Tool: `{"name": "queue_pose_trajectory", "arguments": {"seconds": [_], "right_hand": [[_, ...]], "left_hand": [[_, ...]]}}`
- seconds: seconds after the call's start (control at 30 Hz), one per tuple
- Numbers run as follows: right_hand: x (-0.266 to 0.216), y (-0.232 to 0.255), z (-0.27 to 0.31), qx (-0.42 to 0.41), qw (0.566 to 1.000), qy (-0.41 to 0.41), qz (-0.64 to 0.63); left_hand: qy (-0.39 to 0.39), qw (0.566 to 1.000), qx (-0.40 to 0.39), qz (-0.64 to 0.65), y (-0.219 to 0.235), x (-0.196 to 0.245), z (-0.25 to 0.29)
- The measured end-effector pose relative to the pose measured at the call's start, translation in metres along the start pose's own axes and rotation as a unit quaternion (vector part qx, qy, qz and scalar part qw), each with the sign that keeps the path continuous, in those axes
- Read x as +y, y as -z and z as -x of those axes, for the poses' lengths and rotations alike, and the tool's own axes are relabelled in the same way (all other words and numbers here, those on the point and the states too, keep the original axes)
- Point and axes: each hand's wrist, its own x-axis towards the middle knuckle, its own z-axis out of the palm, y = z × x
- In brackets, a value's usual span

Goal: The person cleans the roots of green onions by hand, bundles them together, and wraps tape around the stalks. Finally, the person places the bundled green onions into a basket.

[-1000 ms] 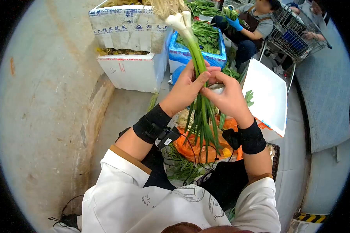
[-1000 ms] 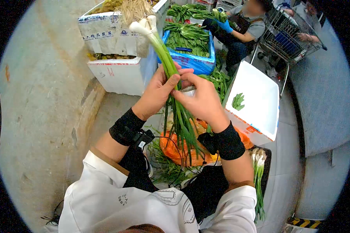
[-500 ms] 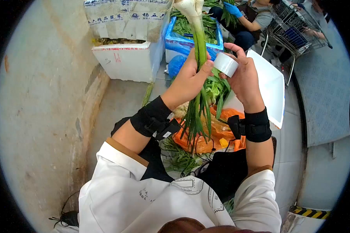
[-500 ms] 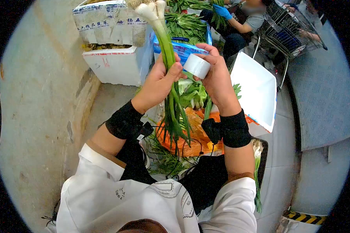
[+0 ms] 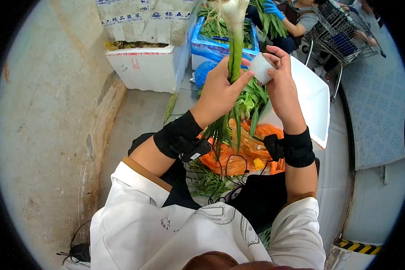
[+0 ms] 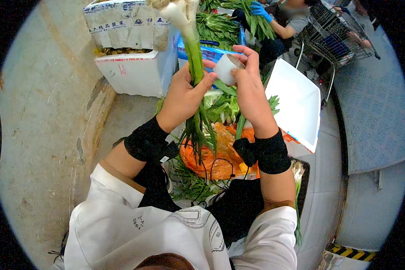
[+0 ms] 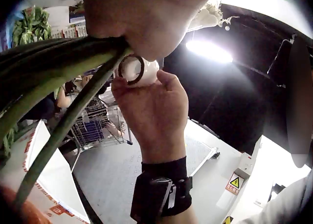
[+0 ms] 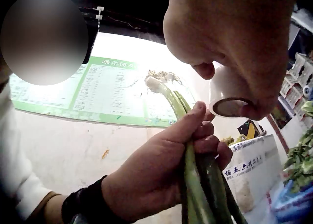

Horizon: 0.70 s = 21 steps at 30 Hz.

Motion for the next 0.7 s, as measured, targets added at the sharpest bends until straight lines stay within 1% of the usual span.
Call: {"name": "queue_pose_trajectory", "arguments": {"seconds": [0.03,0.07,0.13,0.17,0.23,0.27,0.33,0.43,0.57,0.7], "right_hand": [[-0.003,-0.002,0.001,0.002,1.0,0.003,0.013],[-0.004,-0.006,0.003,0.0,1.0,0.003,0.013],[-0.007,-0.011,0.005,0.015,0.998,0.041,0.041],[-0.005,-0.012,0.005,0.014,0.998,0.041,0.04],[0.001,-0.014,0.005,0.017,0.988,0.127,0.084],[0.005,-0.014,0.005,0.016,0.988,0.127,0.084],[0.011,-0.015,0.003,0.034,0.964,0.189,0.186],[0.012,-0.019,0.006,0.034,0.96,0.197,0.197],[0.017,-0.017,0.004,0.033,0.954,0.212,0.211],[0.02,-0.016,0.002,0.037,0.958,0.204,0.197]], "left_hand": [[-0.004,1.0,0.024,-0.007,-0.001,0.001,0.001],[-0.003,1.0,0.025,-0.008,0.0,0.002,0.003],[0.016,0.999,0.024,-0.039,0.002,0.008,0.004],[0.015,0.999,0.025,-0.039,0.001,0.008,0.005],[0.013,0.998,0.059,-0.026,-0.002,0.008,0.006],[0.014,0.998,0.06,-0.026,-0.002,0.008,0.006],[0.014,0.996,0.064,-0.054,0.0,0.012,0.007],[0.002,0.995,0.07,-0.068,0.001,0.009,0.007],[0.005,0.994,0.068,-0.082,0.002,0.013,0.006],[0.014,0.997,0.065,-0.049,-0.001,0.008,0.006]]}}
